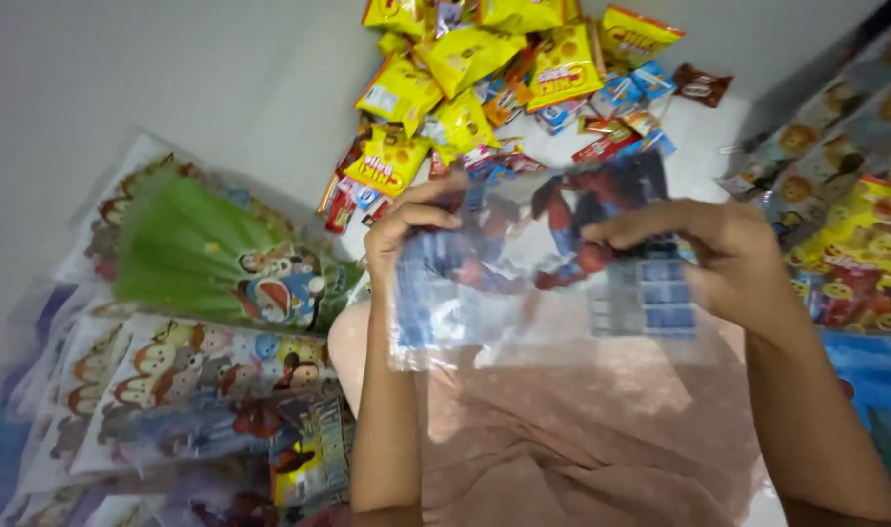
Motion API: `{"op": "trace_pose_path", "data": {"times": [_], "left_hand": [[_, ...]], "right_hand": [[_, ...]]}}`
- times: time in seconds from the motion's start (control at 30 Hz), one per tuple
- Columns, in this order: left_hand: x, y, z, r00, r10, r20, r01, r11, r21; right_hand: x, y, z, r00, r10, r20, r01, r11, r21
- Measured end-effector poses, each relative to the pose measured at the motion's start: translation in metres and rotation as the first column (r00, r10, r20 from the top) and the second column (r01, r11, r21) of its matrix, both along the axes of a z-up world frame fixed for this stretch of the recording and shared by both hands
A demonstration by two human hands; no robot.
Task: Filling plastic gift bags with a variety of snack packets and small items while sitting on the floor.
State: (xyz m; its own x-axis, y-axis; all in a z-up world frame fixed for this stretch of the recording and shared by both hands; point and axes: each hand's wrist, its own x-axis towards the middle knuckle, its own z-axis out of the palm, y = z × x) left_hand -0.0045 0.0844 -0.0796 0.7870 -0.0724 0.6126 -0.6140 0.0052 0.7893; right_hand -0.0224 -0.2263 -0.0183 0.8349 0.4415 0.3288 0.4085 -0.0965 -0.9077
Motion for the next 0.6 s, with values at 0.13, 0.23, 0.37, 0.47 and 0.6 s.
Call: {"op": "trace_pose_path", "data": {"times": [0.13,0.23,0.37,0.47,0.6], "left_hand": [[-0.014,0.004,-0.002,0.997,-0.044,-0.060,0.048,0.996,0.072],[-0.013,0.004,-0.038,0.995,0.094,-0.036,-0.079,0.946,0.313],[0.000,0.009,-0.133,0.972,0.099,-0.213,-0.008,0.921,0.390],[0.002,0.000,-0.193,0.937,0.110,-0.332,0.063,0.881,0.469],[0.006,-0.003,-0.247,0.819,0.297,-0.491,0.230,0.613,0.755]], "right_hand": [[-0.003,-0.024,-0.046,0.994,0.003,0.108,0.000,1.000,-0.027],[0.004,-0.037,-0.108,0.999,-0.039,0.001,0.039,0.997,-0.073],[0.022,-0.023,-0.205,0.993,-0.073,-0.097,0.073,0.997,-0.002],[0.032,-0.022,-0.300,0.974,-0.143,-0.178,0.144,0.990,-0.003],[0.027,-0.019,-0.353,0.871,-0.202,-0.448,0.192,0.979,-0.068]]}}
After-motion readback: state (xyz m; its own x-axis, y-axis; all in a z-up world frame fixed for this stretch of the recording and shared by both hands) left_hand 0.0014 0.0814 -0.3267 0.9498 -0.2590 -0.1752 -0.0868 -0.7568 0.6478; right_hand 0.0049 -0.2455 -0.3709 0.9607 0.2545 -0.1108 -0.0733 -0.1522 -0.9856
